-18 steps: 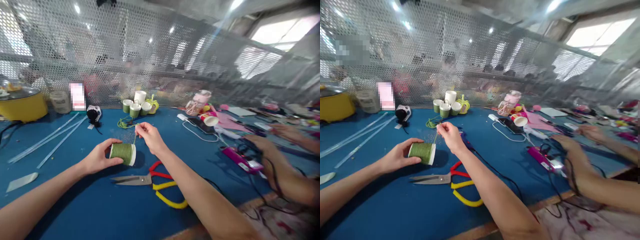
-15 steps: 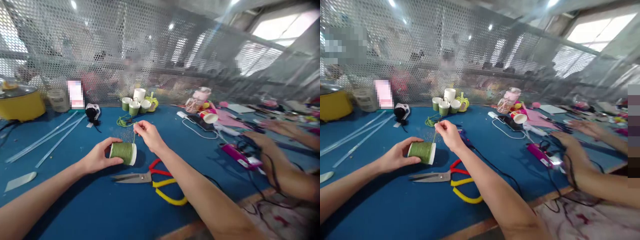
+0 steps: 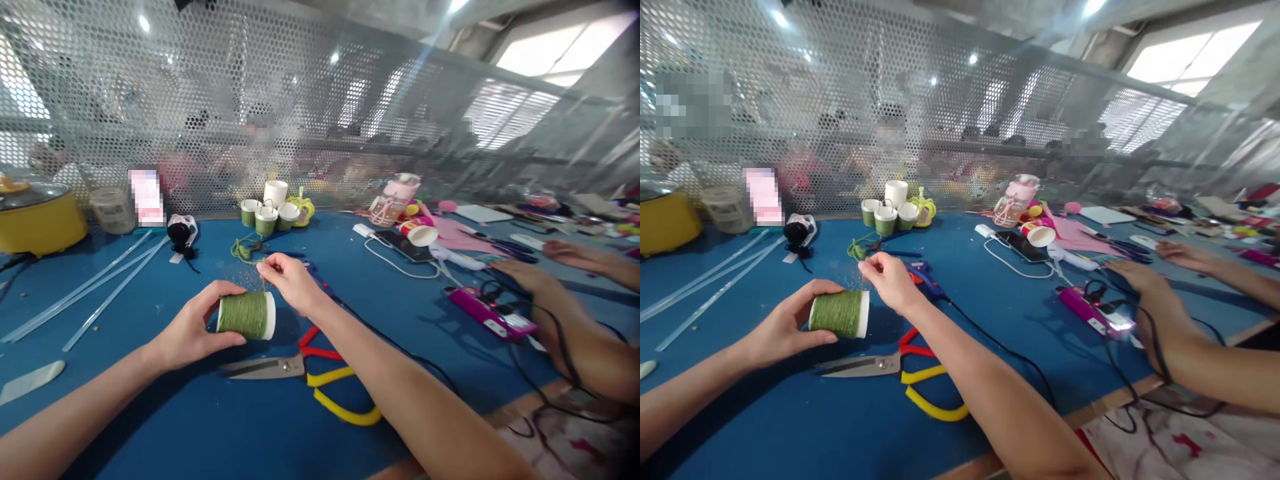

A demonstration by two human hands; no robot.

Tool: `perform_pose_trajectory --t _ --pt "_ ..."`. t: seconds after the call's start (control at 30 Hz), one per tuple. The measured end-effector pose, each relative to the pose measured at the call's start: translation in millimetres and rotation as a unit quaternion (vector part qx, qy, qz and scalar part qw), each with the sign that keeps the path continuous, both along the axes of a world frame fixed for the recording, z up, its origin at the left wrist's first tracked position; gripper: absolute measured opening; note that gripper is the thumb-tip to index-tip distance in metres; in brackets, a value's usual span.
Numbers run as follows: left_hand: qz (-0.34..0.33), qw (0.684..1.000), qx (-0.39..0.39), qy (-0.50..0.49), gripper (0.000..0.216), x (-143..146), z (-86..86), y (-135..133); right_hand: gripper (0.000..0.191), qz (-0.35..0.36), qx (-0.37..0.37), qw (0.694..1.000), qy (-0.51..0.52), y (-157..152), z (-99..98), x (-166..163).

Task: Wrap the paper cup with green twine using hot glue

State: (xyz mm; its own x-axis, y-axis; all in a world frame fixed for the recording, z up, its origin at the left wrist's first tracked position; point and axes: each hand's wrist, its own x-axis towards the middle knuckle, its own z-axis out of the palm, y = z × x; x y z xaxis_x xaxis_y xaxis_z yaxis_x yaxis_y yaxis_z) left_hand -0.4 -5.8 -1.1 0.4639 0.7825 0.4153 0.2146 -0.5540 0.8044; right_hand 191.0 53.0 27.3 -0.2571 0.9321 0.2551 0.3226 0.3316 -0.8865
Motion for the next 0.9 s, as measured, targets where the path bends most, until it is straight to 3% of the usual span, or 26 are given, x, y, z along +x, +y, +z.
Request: perform_pose_trajectory --t 0.53,0.9 --pt "0.028 0.989 0.141 0.034 0.049 0.6 2.6 -3.3 0.02 0.022 -0.042 0.998 -0.043 -10.7 7.6 -2.7" --pt "0.072 0.958 0.254 0.114 0.043 0.8 7.0 -5.8 0.023 0.053 -0.056 0.996 -0.04 -12.3 10.4 -0.4"
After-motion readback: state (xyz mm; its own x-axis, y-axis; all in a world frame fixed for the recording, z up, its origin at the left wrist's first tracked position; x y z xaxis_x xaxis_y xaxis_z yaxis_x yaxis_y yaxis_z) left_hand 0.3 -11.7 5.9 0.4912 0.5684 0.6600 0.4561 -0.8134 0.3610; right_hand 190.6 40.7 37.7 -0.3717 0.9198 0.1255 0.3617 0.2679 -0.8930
